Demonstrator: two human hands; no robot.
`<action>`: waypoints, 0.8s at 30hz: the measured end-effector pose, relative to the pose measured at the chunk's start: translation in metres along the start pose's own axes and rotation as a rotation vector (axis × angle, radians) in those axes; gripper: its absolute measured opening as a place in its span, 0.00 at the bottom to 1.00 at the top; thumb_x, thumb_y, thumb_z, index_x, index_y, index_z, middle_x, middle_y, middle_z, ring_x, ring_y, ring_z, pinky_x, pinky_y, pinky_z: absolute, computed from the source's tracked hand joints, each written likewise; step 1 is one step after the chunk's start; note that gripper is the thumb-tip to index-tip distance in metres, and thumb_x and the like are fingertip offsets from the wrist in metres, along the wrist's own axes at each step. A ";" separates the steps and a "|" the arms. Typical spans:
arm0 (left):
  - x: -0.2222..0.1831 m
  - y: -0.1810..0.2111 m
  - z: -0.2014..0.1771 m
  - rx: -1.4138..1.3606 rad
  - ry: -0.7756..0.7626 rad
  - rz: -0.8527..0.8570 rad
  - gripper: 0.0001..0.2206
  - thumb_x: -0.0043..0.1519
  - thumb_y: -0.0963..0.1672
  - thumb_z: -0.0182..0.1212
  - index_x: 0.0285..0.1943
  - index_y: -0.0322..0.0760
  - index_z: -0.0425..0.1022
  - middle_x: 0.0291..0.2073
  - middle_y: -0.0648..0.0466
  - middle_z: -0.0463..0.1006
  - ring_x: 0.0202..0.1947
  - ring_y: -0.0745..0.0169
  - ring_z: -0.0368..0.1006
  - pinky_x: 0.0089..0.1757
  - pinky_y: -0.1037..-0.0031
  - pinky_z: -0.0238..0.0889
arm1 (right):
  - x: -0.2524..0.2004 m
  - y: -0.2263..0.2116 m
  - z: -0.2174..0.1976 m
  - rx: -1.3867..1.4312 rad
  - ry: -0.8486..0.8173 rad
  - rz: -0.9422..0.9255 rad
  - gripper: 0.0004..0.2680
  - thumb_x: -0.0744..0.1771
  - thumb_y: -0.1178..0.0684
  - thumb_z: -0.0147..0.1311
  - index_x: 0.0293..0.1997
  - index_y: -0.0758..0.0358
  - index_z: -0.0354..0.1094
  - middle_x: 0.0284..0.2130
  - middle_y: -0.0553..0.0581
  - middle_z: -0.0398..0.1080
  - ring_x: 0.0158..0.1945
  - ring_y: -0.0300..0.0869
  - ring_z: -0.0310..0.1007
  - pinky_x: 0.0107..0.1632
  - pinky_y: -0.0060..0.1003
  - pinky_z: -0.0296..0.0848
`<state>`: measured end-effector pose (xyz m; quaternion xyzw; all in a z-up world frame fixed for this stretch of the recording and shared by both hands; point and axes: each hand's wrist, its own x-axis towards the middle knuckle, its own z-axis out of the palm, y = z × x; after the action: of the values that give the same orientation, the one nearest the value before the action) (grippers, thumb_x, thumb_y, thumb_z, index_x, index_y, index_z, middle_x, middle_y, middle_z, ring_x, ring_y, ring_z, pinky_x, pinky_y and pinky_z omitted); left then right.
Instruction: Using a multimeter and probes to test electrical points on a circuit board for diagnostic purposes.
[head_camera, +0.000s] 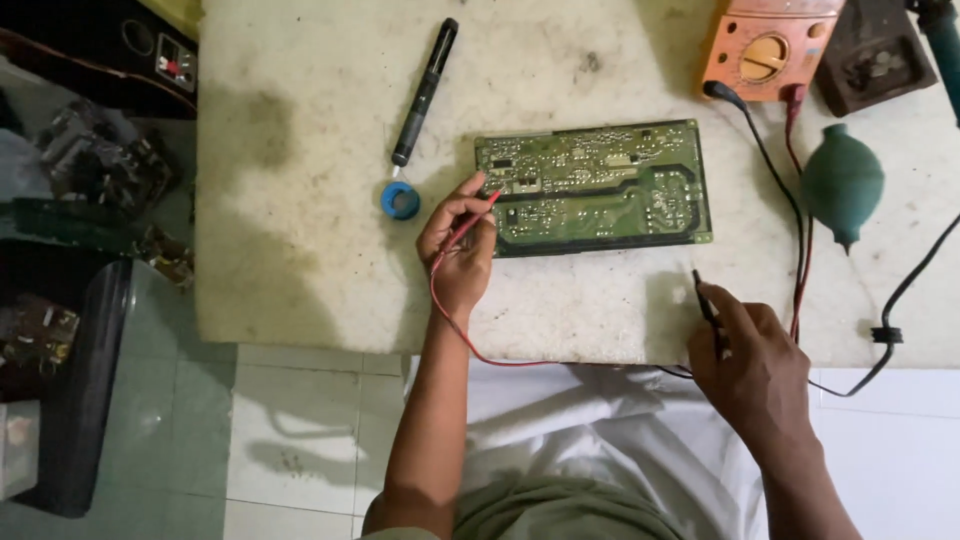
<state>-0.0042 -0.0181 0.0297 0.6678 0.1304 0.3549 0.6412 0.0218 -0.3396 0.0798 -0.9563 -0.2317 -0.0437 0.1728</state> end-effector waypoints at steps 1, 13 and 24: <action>0.000 0.000 0.003 -0.001 0.007 0.005 0.05 0.63 0.36 0.58 0.45 0.34 0.75 0.60 0.36 0.76 0.64 0.47 0.73 0.58 0.67 0.73 | 0.002 0.004 -0.001 -0.001 0.002 -0.008 0.14 0.67 0.55 0.52 0.61 0.50 0.73 0.37 0.60 0.74 0.32 0.51 0.74 0.28 0.48 0.73; -0.002 0.024 0.008 0.151 -0.161 0.082 0.07 0.59 0.35 0.57 0.42 0.35 0.74 0.47 0.42 0.83 0.49 0.53 0.83 0.50 0.70 0.79 | 0.019 0.007 0.013 0.679 0.144 -0.173 0.09 0.66 0.64 0.65 0.49 0.66 0.72 0.42 0.59 0.77 0.45 0.42 0.78 0.53 0.32 0.75; -0.004 0.012 0.007 0.130 -0.150 0.075 0.03 0.66 0.40 0.61 0.44 0.33 0.74 0.48 0.40 0.82 0.51 0.53 0.81 0.53 0.70 0.74 | 0.040 0.145 -0.065 0.026 1.300 -0.053 0.11 0.73 0.56 0.39 0.48 0.78 0.64 0.42 0.72 0.66 0.45 0.62 0.66 0.50 0.54 0.66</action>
<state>-0.0056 -0.0280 0.0406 0.7369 0.0797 0.3186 0.5908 0.1242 -0.4663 0.1022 -0.7267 -0.1040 -0.6149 0.2881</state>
